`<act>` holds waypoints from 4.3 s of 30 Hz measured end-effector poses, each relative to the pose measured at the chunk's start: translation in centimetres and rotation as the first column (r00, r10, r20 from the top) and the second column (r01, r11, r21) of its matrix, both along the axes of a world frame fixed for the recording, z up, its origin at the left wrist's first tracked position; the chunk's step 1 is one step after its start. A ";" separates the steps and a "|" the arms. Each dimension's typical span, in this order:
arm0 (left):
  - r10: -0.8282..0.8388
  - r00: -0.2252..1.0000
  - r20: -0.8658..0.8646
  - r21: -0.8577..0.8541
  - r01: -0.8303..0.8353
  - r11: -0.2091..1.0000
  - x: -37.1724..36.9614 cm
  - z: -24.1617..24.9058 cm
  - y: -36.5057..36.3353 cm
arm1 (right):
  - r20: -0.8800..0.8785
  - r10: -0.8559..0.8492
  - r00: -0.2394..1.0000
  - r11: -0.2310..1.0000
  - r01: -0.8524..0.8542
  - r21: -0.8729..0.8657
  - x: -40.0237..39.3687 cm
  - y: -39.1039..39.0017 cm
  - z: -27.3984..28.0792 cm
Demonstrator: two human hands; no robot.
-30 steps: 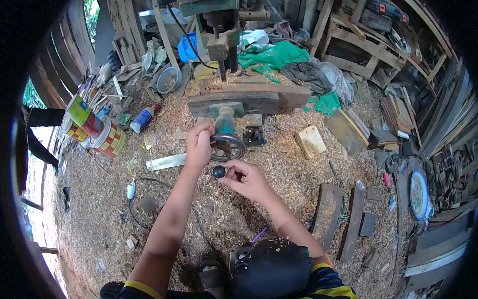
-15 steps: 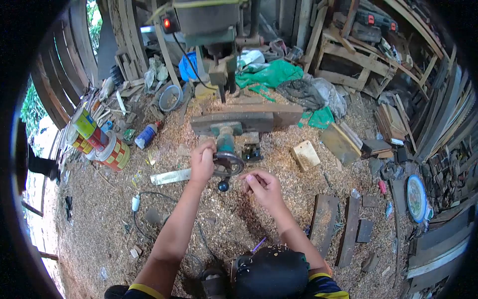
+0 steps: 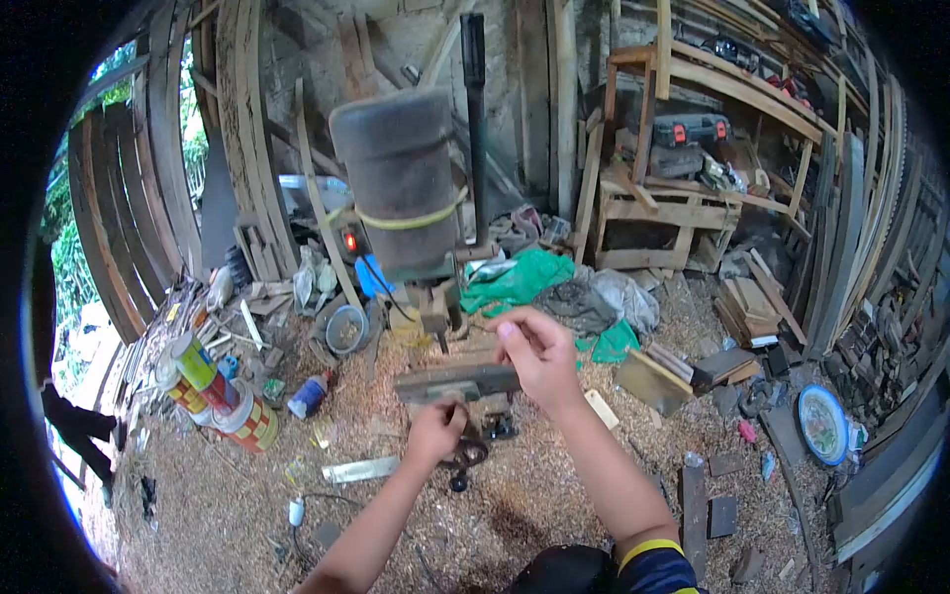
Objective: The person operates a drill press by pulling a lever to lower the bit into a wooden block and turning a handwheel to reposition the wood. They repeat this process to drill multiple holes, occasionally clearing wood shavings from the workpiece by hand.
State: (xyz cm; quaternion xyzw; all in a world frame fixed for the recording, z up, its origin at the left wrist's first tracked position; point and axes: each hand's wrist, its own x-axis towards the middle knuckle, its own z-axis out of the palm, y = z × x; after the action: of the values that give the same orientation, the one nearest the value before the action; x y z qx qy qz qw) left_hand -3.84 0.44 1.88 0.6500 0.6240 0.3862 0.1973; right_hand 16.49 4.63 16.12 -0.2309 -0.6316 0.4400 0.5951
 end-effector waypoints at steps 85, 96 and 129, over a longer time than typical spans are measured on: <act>0.141 0.952 0.272 0.417 -0.248 0.874 -0.3 -1.0 -0.7 | -0.054 -0.063 0.997 0.656 0.082 0.751 -0.6 -6.4 2.6; 0.253 0.948 0.192 0.526 -0.317 0.789 0.9 -1.0 -0.4 | 0.115 0.094 0.989 0.590 -0.148 0.793 1.0 -5.9 0.4; 0.318 0.939 0.129 0.389 -0.343 0.855 1.2 0.0 -0.3 | -0.329 -0.119 0.937 0.638 0.326 0.697 -2.4 -8.5 -8.1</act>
State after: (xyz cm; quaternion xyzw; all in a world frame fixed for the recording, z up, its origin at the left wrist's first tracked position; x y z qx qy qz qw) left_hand -2.67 0.18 1.86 0.5477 0.6263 0.5547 0.0076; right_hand 14.13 -3.82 8.05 0.0127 -0.6407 0.0929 0.7621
